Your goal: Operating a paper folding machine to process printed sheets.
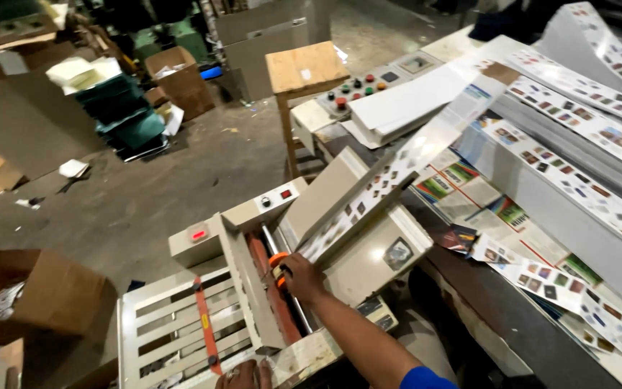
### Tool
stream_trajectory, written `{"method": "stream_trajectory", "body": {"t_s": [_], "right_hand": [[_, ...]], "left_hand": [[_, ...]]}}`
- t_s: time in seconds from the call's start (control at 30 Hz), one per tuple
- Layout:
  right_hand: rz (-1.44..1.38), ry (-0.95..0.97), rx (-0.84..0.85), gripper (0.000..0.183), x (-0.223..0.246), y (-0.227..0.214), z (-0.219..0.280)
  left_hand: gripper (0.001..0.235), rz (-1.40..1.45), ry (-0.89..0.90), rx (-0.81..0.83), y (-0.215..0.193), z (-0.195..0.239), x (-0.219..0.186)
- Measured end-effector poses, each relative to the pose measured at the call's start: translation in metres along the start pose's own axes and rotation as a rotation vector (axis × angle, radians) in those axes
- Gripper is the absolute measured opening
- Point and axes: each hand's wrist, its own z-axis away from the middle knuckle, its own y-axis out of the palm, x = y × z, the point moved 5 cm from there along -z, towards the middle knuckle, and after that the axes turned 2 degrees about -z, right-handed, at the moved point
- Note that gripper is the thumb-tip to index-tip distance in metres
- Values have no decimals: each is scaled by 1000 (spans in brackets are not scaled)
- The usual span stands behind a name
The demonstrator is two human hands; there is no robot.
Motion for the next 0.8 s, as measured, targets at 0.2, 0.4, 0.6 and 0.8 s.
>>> {"method": "stream_trajectory", "body": {"t_s": [0.2,0.4,0.6,0.8], "right_hand": [[-83,-73,-57,21,3,-5,-2],[-37,-11,-3,27,7,-8,-1],[-94,-67,-63,22,3,-6,-3],[-201,-60,-65,29,6,-12,-5]], "left_hand": [[19,-99,181,-231,-79,0,-53],[32,-105,-3,89,-97,-3,-61],[25,-107,118,-121,-86,-2,-55],[26,-154,-36,-35,-73,0,-44]]}}
